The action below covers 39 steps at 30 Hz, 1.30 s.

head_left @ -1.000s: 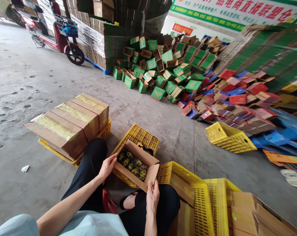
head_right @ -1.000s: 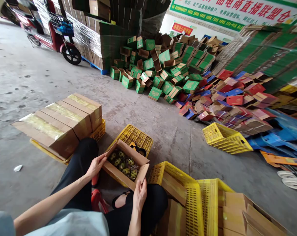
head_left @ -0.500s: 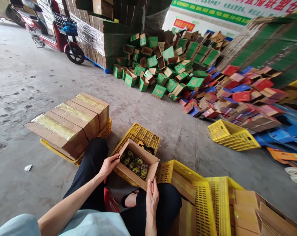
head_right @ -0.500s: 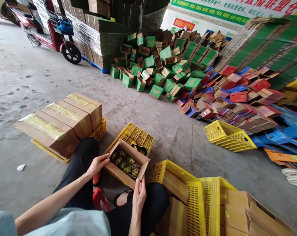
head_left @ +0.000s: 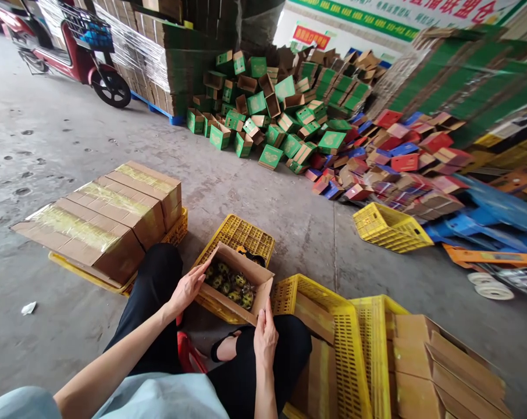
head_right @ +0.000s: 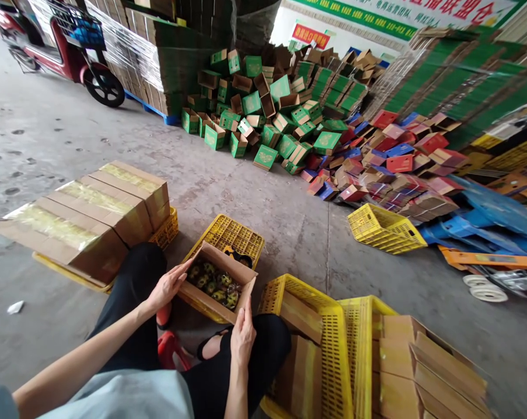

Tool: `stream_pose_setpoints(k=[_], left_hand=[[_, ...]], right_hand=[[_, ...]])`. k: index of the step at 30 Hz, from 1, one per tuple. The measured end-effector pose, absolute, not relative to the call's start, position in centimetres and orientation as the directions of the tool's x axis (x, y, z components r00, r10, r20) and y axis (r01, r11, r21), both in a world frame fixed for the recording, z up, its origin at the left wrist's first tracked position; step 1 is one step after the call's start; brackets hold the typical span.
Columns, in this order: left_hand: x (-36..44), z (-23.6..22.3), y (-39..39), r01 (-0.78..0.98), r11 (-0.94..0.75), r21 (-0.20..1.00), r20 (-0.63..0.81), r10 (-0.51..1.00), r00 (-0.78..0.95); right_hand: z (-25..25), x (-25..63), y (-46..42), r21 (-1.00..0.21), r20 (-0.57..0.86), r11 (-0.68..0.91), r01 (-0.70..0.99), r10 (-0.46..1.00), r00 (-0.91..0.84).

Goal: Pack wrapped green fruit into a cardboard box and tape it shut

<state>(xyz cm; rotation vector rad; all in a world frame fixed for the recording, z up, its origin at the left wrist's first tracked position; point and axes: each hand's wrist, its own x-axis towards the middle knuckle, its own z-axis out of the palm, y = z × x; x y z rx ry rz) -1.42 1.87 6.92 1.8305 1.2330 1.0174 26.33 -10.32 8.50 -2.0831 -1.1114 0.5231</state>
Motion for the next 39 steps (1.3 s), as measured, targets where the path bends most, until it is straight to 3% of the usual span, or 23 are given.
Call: stream_pose_setpoints(k=[7,17,22,30,39], left_hand=[[-1.4,6.3,1.7,0.447,-0.371,0.814,0.275,0.924,0.266],[-1.2,5.8,1.0,0.535,-0.404,0.742,0.251,0.908,0.336],[-1.0,6.6,2.2,0.618,-0.441,0.651,0.192,0.883,0.428],[-0.9,7.7,3.7,0.649,-0.514,0.560,0.129,0.828,0.545],[-0.6,8.4,4.9,0.653,-0.632,0.418,0.034,0.729,0.684]], right_hand=[[7.6,26.7,-10.5,-0.716,0.074,-0.303,0.629,0.863,0.499],[8.3,25.6,-10.8,-0.723,0.128,-0.206,0.660,0.898,0.421],[7.8,25.7,-10.0,-0.713,0.180,-0.133,0.688,0.914,0.363],[7.4,25.3,-9.3,-0.599,0.218,-0.124,0.791,0.925,0.311],[8.9,26.7,-8.5,-0.330,0.191,-0.021,0.944,0.977,0.089]])
